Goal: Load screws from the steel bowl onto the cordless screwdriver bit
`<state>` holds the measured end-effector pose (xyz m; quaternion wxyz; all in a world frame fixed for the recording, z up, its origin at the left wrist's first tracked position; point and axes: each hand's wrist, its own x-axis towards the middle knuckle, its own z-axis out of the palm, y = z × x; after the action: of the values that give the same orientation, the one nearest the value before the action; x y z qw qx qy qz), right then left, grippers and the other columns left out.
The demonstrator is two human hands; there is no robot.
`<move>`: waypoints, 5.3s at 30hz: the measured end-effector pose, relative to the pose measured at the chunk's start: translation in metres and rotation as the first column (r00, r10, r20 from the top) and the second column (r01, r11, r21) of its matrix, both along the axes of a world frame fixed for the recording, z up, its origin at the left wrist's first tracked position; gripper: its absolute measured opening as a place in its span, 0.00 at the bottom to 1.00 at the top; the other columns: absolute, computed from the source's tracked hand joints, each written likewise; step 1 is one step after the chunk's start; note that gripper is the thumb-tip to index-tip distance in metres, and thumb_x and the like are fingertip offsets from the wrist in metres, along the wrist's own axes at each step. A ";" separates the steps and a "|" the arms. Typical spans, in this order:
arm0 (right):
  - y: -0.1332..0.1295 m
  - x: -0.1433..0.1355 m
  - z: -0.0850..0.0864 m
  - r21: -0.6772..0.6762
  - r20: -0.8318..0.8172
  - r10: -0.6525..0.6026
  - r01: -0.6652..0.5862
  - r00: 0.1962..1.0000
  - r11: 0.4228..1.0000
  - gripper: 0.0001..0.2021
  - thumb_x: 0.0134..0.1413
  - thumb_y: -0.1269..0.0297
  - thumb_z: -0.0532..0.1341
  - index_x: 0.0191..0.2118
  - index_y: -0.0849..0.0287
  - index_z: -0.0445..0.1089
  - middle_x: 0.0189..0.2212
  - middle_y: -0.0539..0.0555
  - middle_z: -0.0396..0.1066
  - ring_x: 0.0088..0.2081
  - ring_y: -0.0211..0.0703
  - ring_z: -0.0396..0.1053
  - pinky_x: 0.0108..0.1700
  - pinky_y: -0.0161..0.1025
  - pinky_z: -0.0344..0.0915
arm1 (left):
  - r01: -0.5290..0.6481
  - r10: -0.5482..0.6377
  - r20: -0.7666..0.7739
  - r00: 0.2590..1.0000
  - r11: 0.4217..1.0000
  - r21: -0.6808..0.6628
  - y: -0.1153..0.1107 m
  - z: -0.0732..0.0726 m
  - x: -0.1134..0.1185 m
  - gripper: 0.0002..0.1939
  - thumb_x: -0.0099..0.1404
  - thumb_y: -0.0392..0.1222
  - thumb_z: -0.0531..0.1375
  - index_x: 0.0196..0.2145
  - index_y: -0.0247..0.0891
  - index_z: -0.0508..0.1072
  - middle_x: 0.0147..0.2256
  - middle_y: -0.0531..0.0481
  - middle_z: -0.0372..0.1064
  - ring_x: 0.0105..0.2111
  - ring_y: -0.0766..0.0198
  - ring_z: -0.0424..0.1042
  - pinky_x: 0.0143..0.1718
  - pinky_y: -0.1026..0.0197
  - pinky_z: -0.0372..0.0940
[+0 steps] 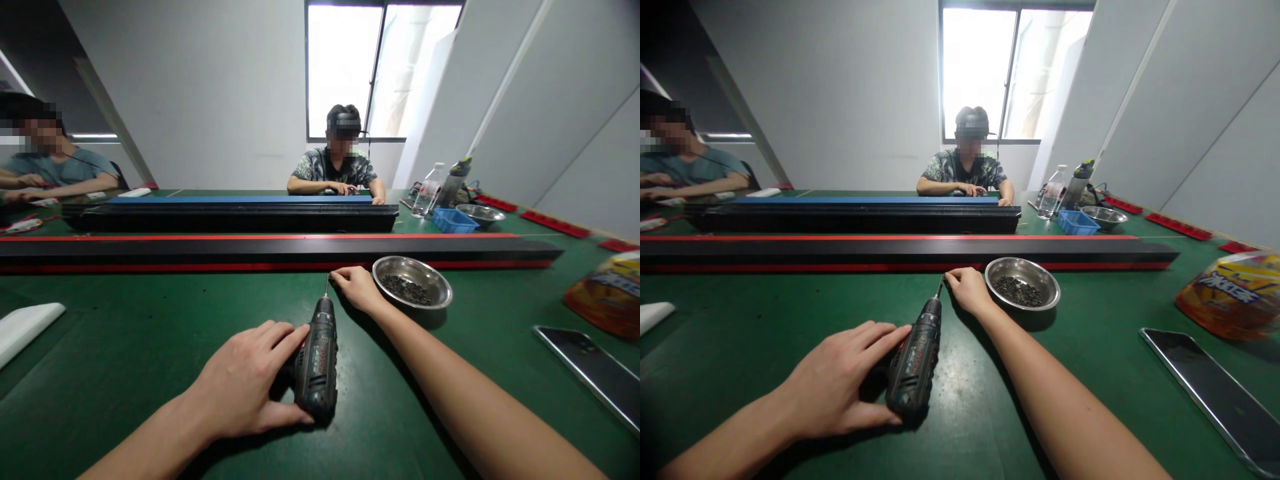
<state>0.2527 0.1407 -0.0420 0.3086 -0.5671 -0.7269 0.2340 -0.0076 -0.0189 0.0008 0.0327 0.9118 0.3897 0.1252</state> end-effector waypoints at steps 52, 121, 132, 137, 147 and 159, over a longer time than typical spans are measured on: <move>-0.004 -0.003 0.001 0.062 -0.022 0.034 -0.033 0.999 0.998 0.15 0.61 0.70 0.62 0.48 0.60 0.85 0.47 0.58 0.85 0.49 0.50 0.82 0.56 0.41 0.73 | -0.016 0.016 -0.034 0.999 1.000 -0.024 0.001 -0.001 -0.002 0.52 0.60 0.71 0.70 0.70 0.37 0.61 0.60 0.35 0.72 0.54 0.41 0.76 0.53 0.41 0.75; 0.001 -0.005 -0.002 -0.058 -0.191 0.084 -0.097 0.978 0.994 0.20 0.58 0.66 0.67 0.56 0.54 0.82 0.53 0.56 0.82 0.47 0.49 0.82 0.55 0.45 0.77 | -0.094 0.091 -0.058 0.994 0.995 -0.041 -0.001 0.006 0.004 0.49 0.63 0.70 0.68 0.71 0.39 0.62 0.59 0.37 0.71 0.53 0.42 0.75 0.53 0.39 0.75; -0.009 -0.013 0.013 -0.064 -0.052 0.042 -0.045 0.998 0.997 0.20 0.61 0.66 0.65 0.57 0.58 0.81 0.56 0.59 0.80 0.49 0.51 0.82 0.59 0.45 0.74 | -0.192 0.196 -0.059 0.979 0.980 0.059 0.005 0.004 0.010 0.43 0.66 0.68 0.65 0.69 0.40 0.65 0.56 0.38 0.73 0.51 0.41 0.76 0.49 0.40 0.76; -0.018 -0.010 0.056 -0.260 0.063 0.096 -0.076 0.993 0.962 0.15 0.65 0.55 0.66 0.45 0.60 0.85 0.38 0.57 0.85 0.30 0.46 0.80 0.37 0.36 0.74 | -0.175 0.178 -0.076 0.981 0.983 0.053 0.008 0.004 0.006 0.44 0.66 0.68 0.66 0.70 0.41 0.63 0.57 0.38 0.73 0.51 0.42 0.77 0.49 0.42 0.76; -0.008 0.074 0.119 -0.182 0.393 -0.063 0.145 0.917 0.973 0.25 0.68 0.47 0.61 0.27 0.59 0.81 0.24 0.59 0.78 0.26 0.46 0.75 0.32 0.37 0.68 | -0.147 0.151 -0.062 0.987 0.987 0.060 0.009 0.004 0.004 0.45 0.66 0.71 0.65 0.70 0.40 0.63 0.55 0.39 0.75 0.50 0.44 0.77 0.50 0.44 0.75; 0.001 0.100 0.107 -0.304 0.552 -0.078 0.287 0.830 0.908 0.24 0.67 0.49 0.62 0.24 0.59 0.79 0.21 0.60 0.76 0.24 0.48 0.75 0.32 0.40 0.70 | -0.142 0.144 -0.043 0.989 0.989 0.043 0.008 0.003 0.000 0.45 0.65 0.67 0.68 0.69 0.39 0.64 0.56 0.38 0.74 0.52 0.43 0.77 0.52 0.42 0.76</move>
<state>0.3522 0.1417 0.0648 0.0046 -0.7254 -0.6664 0.1723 -0.0076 -0.0112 0.0043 -0.0035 0.8847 0.4519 0.1141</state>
